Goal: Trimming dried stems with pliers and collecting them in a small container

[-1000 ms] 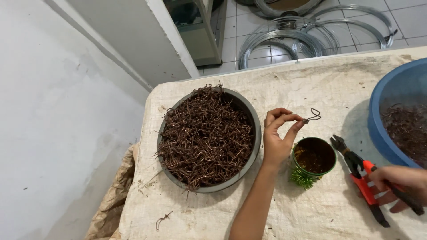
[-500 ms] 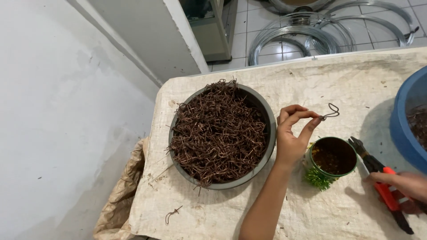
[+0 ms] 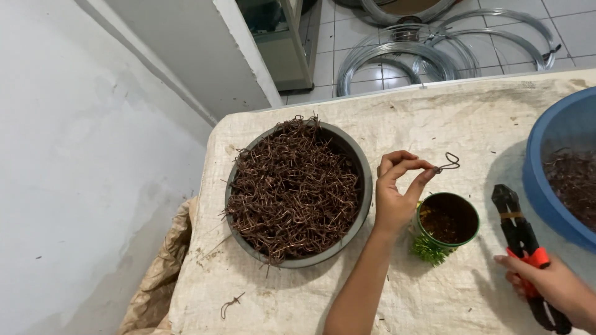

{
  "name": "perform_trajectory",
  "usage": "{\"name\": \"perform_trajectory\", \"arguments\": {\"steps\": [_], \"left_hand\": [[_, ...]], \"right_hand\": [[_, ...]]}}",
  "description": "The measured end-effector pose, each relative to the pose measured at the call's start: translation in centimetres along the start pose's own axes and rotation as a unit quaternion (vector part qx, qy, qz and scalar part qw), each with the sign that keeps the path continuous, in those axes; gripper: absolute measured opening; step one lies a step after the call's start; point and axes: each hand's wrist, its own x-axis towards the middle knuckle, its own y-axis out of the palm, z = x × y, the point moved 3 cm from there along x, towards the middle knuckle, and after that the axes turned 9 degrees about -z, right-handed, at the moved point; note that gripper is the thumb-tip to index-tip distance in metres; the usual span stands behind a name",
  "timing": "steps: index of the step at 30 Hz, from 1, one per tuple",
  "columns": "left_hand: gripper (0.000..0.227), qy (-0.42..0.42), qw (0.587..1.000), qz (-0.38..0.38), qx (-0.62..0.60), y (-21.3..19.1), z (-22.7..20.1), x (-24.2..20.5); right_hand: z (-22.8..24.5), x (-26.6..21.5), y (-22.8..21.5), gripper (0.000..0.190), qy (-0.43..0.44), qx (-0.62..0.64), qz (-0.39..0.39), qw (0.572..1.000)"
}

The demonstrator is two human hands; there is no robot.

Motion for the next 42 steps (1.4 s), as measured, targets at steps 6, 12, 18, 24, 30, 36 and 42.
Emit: {"name": "perform_trajectory", "arguments": {"steps": [6,12,18,24,30,36,42], "left_hand": [[0.01,-0.01,0.999,0.037,0.011,1.2,0.3,-0.6],[0.007,-0.021,0.998,0.063,0.017,2.1,-0.1,-1.3],[0.008,-0.042,0.996,0.068,0.043,2.3,0.3,-1.6],[0.009,-0.024,0.994,0.08,0.071,2.2,0.5,-1.7],[0.01,-0.023,0.993,0.084,0.085,2.1,0.0,-1.7],[0.013,0.014,0.987,0.075,0.143,1.9,0.3,-2.0],[0.013,0.04,0.98,0.064,0.186,1.5,-0.3,-1.9]], "right_hand": [[2.5,-3.8,-1.0,0.044,-0.017,0.124,0.146,0.981],[5.6,-7.9,-1.1,0.024,0.028,0.142,0.184,0.972],[6.4,-8.7,-1.0,0.029,-0.009,0.061,0.22,0.974],[7.1,-10.1,-0.9,0.025,0.055,0.053,0.185,0.98],[6.7,-10.3,-0.7,0.023,0.061,0.073,0.199,0.975],[6.8,-9.9,-0.8,0.022,0.012,0.018,0.185,0.983],[6.3,-9.0,-0.5,0.023,-0.064,-0.076,0.162,0.982]]}}
